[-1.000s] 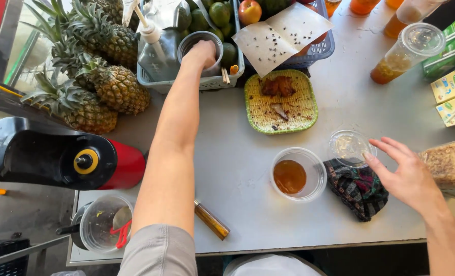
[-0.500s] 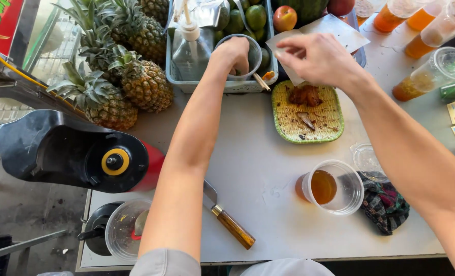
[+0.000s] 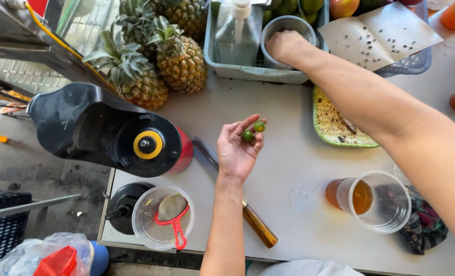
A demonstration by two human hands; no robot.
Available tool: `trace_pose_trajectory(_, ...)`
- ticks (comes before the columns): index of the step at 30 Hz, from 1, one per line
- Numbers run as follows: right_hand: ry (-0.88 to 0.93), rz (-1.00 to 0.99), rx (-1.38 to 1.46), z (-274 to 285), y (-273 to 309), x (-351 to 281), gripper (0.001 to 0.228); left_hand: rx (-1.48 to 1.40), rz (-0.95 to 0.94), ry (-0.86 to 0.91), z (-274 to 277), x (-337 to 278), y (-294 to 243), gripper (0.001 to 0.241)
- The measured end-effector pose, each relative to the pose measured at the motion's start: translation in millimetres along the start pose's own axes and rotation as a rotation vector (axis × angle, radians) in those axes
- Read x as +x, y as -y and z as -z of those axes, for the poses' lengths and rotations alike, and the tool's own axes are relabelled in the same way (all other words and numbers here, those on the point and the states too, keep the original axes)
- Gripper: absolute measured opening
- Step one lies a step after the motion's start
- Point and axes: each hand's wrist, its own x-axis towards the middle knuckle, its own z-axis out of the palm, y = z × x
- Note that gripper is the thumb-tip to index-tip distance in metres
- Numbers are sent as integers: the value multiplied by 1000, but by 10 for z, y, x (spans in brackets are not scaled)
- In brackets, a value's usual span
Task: Sorting ingredients, fetching items from a freezer, and preparing a kumquat drink.
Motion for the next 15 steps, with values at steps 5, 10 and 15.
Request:
trace_pose_trajectory(5, 210, -32, -87, 270, 117, -25, 19, -71, 47, -133, 197, -73, 142, 39)
trace_pose_trajectory(10, 179, 30, -115, 12, -55, 204, 21, -111, 55, -194, 3, -203, 190, 34)
trace_pose_trajectory(15, 254, -9, -146, 274, 78, 19, 18, -82, 16, -146, 13, -191, 295, 29)
